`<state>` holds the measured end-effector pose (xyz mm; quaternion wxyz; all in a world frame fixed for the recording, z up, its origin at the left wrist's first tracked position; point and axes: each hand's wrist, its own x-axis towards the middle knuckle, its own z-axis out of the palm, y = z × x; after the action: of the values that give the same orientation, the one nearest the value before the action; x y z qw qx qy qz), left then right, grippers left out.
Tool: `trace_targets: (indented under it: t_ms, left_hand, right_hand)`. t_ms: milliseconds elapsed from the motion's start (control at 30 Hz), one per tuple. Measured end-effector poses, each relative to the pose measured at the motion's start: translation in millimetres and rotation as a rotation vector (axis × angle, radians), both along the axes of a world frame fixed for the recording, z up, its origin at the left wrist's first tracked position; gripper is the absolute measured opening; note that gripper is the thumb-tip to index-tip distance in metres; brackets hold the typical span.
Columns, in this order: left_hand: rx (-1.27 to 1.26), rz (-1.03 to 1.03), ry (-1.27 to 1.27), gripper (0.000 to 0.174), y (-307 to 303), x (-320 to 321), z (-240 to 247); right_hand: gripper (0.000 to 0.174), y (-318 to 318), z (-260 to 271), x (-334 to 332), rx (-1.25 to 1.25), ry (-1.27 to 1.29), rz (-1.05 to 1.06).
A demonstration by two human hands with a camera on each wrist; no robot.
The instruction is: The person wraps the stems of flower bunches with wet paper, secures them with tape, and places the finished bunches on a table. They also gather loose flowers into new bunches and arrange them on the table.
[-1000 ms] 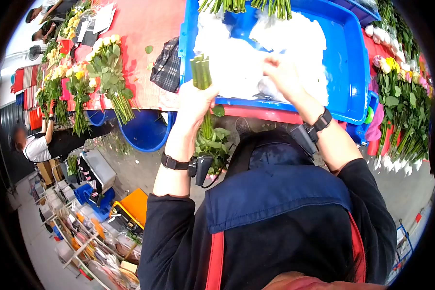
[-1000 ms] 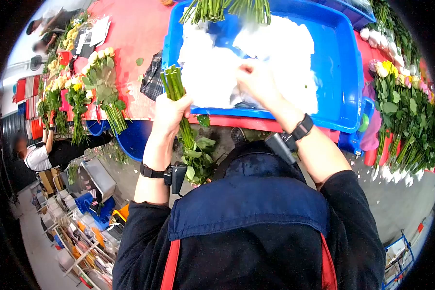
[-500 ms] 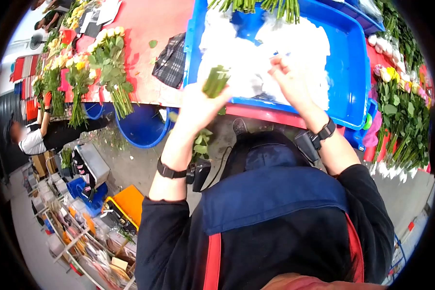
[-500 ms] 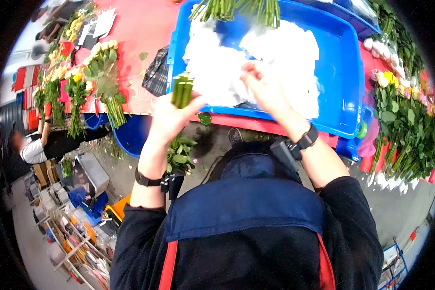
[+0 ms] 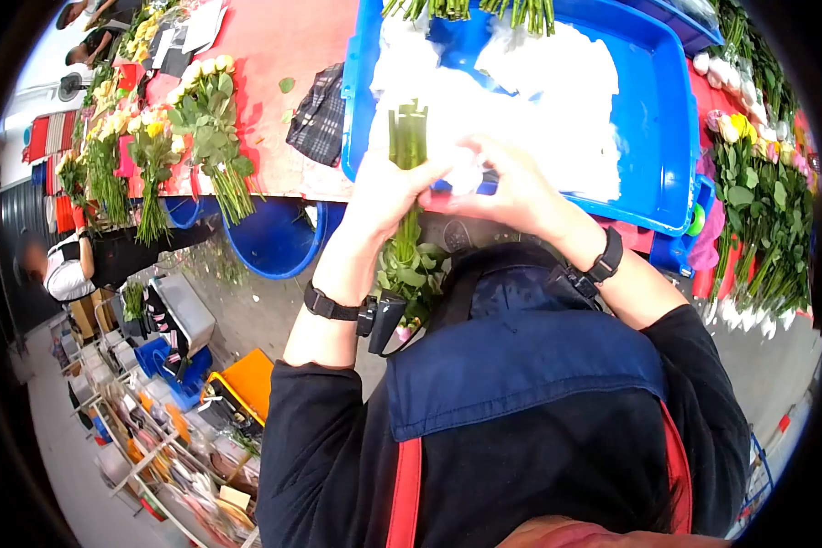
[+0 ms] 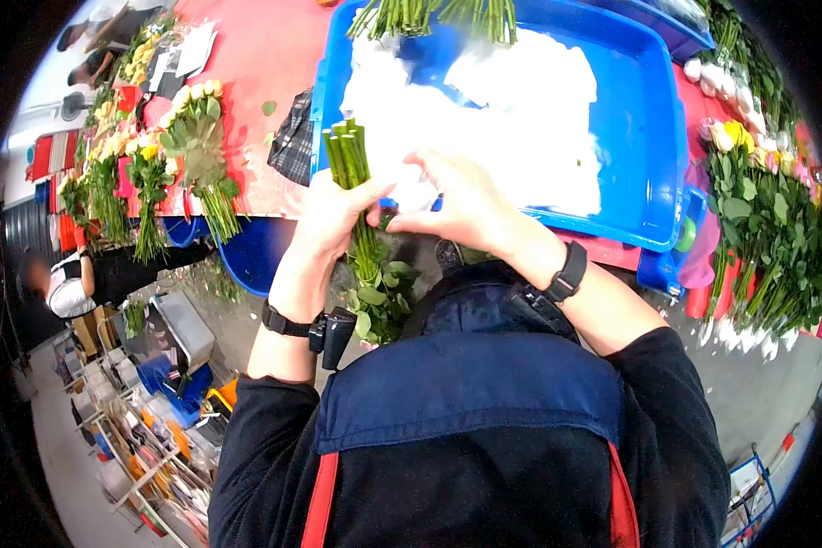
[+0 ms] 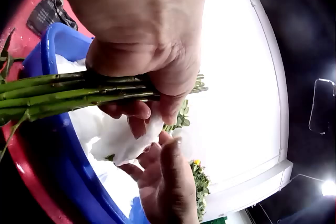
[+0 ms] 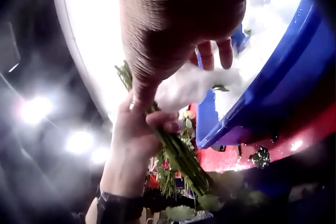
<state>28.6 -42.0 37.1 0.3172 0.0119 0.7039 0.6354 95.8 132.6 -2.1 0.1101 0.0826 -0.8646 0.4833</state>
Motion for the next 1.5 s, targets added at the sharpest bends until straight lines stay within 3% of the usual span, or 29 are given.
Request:
trace_targets:
  t_ms: [100, 133, 233, 367, 400, 467, 567, 767, 867, 967, 1000, 1100, 1133, 1200, 1367, 1433, 1467, 1500]
  left_hand:
    - [-0.031, -0.071, 0.023, 0.026, 10.6, 4.1, 1.4]
    - [-0.039, -0.061, 0.031, 0.041, 12.8, 3.6, 0.1]
    - [-0.117, -0.008, 0.151, 0.051, 18.2, 1.6, -8.3]
    - [-0.155, -0.108, 0.088, 0.041, 38.2, 5.2, -4.8]
    - [-0.154, -0.128, 0.146, 0.028, 41.4, 5.1, -10.3]
    - [-0.206, -0.148, 0.134, 0.022, 46.2, 3.8, -14.1]
    - [-0.251, -0.207, 0.141, 0.017, 58.3, 7.8, -13.4]
    - [-0.293, -0.354, 0.395, 0.025, 82.4, 24.1, -13.7]
    - [-0.162, -0.322, 0.581, 0.032, 87.0, 31.2, -26.8]
    - [-0.373, -0.424, 0.076, 0.031, 89.5, 34.3, -2.6]
    - [-0.397, -0.435, 0.113, 0.031, 90.3, 35.9, -4.7]
    - [-0.331, -0.465, 0.246, 0.029, 94.0, 42.6, -17.2]
    - [-0.215, -0.471, 0.3, 0.028, 93.8, 45.2, -19.9]
    - [0.025, -0.531, 0.645, 0.026, 93.9, 42.7, -41.6]
    - [-0.107, -0.519, 0.214, 0.03, 86.0, 58.5, -15.6]
    - [0.054, -0.535, -0.071, 0.029, 74.7, 58.6, -18.1]
    - [0.129, -0.396, -0.157, 0.024, 73.0, 63.5, -17.4]
    - [0.203, -0.255, -0.242, 0.02, 73.7, 69.8, -14.1]
  right_hand:
    - [0.039, 5.4, -8.3, 1.0, -0.434, -0.297, -0.051]
    - [0.036, 20.7, -26.0, -6.8, -0.538, -0.455, -0.008]
    - [0.033, 52.3, -29.0, 2.1, -1.138, -0.625, -0.036]
    - [0.03, 59.8, -8.6, 18.4, -1.425, -0.665, 0.024]
    - [0.03, 64.8, -7.9, 22.8, -1.308, -0.672, 0.055]
    - [0.031, 78.2, -8.1, 32.7, -1.072, -0.683, 0.111]
    - [0.034, 94.3, 0.0, 45.5, -0.993, -0.727, -0.01]
    - [0.033, 104.3, 12.8, 58.0, -1.146, -0.631, -0.049]
    - [0.03, 117.9, 10.6, 58.5, -0.843, -0.541, -0.23]
    - [0.039, 130.0, 14.2, 54.5, -0.57, -0.253, -0.336]
    - [0.037, 128.0, 14.8, 55.2, -0.325, -0.155, -0.348]
    - [0.033, 98.6, 36.0, 51.5, 0.134, 0.277, -0.001]
    - [0.036, 94.5, 31.9, 50.7, 0.07, 0.256, 0.022]
    - [0.041, 93.3, 21.4, 51.3, -0.082, 0.149, 0.018]
    - [0.044, 88.3, 3.2, 43.3, -0.293, -0.054, 0.009]
    - [0.045, 84.4, -12.9, 40.5, -0.534, -0.188, -0.022]
    - [0.045, 82.0, -17.7, 40.8, -0.658, -0.258, -0.041]
    - [0.046, 80.7, -16.9, 41.3, -0.607, -0.235, -0.051]
